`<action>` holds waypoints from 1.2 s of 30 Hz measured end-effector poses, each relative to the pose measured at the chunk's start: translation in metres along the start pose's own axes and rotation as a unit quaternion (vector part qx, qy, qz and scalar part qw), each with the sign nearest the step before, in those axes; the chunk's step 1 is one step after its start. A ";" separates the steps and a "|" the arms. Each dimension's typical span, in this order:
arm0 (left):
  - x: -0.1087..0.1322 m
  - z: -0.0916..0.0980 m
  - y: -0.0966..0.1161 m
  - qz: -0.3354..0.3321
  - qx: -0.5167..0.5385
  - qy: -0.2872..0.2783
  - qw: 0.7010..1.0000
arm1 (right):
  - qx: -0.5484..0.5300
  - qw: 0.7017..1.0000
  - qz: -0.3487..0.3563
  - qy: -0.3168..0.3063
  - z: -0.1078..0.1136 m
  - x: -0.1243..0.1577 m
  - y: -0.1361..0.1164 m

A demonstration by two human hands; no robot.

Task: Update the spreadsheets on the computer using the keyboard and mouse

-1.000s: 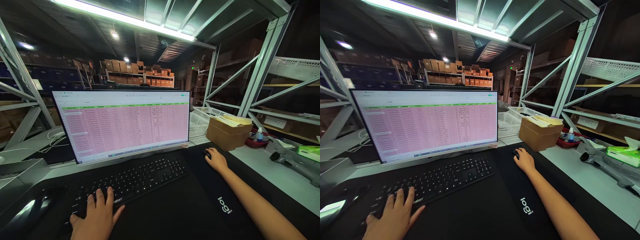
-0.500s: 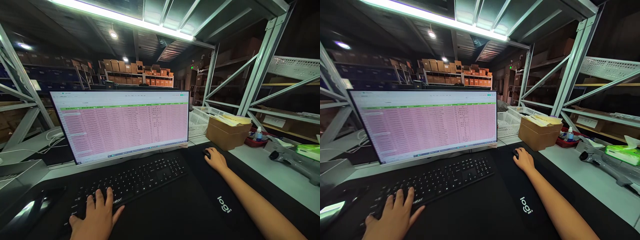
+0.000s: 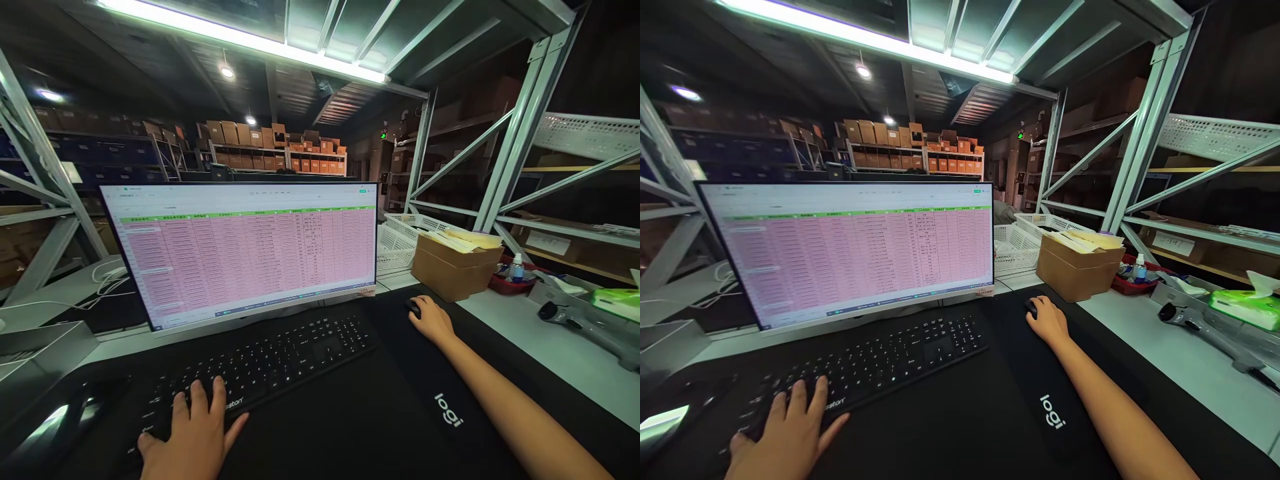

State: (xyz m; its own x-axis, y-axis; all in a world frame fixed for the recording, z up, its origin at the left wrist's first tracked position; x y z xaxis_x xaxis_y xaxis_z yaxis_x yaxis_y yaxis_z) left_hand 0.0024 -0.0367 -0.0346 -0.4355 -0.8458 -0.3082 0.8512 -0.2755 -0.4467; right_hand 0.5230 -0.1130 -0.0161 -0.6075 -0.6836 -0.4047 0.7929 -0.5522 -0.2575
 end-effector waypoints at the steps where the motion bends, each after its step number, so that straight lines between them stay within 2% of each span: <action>1: 0.000 0.002 0.000 -0.002 0.004 0.001 1.000 | -0.001 1.000 0.001 0.001 -0.001 0.000 0.000; 15: 0.003 0.023 -0.001 -0.005 0.077 -0.020 0.997 | -0.010 1.000 0.003 0.015 -0.007 -0.002 0.006; 22: 0.003 0.032 0.001 0.001 0.069 -0.035 0.997 | -0.004 1.000 0.014 0.012 -0.012 -0.005 0.010; 36: 0.004 0.029 0.003 0.003 0.038 -0.030 0.999 | 0.000 1.000 0.012 0.016 -0.010 -0.003 0.008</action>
State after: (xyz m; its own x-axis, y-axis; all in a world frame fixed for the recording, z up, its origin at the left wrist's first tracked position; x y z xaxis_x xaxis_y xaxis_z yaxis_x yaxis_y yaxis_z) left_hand 0.0119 -0.0540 -0.0127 -0.4144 -0.8727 -0.2580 0.8742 -0.3029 -0.3796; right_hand 0.5321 -0.1110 -0.0254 -0.5861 -0.6816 -0.4381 0.8075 -0.5355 -0.2473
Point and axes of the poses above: each hand's wrist, its own x-axis away from the middle knuckle, its own z-axis out of the back of the hand, y = z × x, the point moved 1 cm from there along -x, towards the middle knuckle, and after that the axes turned 8 degrees about -z, right-handed, at the moved point
